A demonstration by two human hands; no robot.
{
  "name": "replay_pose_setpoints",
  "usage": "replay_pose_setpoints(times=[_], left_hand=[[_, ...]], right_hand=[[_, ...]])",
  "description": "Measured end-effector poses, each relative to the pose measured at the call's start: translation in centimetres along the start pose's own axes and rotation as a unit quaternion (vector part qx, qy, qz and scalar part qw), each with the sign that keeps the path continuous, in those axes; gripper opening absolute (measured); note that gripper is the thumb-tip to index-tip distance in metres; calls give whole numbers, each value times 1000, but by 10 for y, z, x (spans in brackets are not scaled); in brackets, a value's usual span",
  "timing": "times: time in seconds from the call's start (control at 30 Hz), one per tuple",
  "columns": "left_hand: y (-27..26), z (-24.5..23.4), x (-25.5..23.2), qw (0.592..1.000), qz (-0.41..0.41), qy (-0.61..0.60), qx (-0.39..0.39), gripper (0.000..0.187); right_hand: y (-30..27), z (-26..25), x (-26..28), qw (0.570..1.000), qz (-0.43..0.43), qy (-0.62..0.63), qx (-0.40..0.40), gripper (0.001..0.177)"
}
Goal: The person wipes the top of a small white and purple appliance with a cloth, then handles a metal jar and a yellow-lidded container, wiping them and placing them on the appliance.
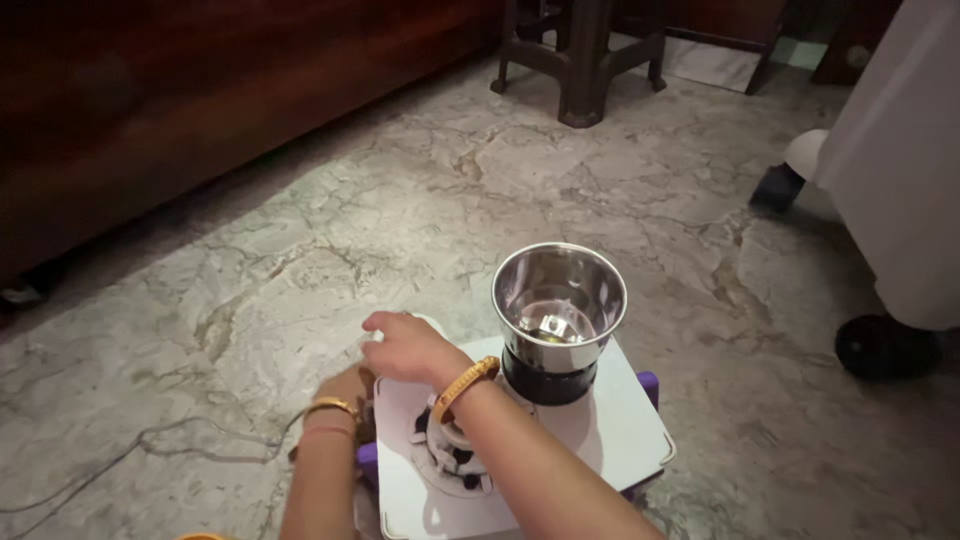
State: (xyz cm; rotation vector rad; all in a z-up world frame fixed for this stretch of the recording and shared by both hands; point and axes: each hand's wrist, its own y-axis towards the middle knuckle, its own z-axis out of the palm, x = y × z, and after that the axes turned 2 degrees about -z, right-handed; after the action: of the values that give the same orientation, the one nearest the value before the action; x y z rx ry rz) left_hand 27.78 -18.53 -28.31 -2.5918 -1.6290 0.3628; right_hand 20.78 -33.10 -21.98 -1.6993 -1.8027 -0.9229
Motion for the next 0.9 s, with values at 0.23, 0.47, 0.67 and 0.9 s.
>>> replay_pose_setpoints(times=[0.23,0.47,0.67,0.9], left_hand=[[-48,-46,18,993,-111,25,10,53],[-64,-39,21,977,-211,-19,-36,48],[-69,-22,2,945,-274,-108,-139,92],[-76,-49,-6,992,-117,38,-26,87]], right_hand=[[-2,-3,12,1000,4,-17,7,48],[-9,-7,17,1000,0,-16,12,46],[-11,-9,21,1000,13,-10,16,46],[-11,-10,26,1000,8,-13,17,45]])
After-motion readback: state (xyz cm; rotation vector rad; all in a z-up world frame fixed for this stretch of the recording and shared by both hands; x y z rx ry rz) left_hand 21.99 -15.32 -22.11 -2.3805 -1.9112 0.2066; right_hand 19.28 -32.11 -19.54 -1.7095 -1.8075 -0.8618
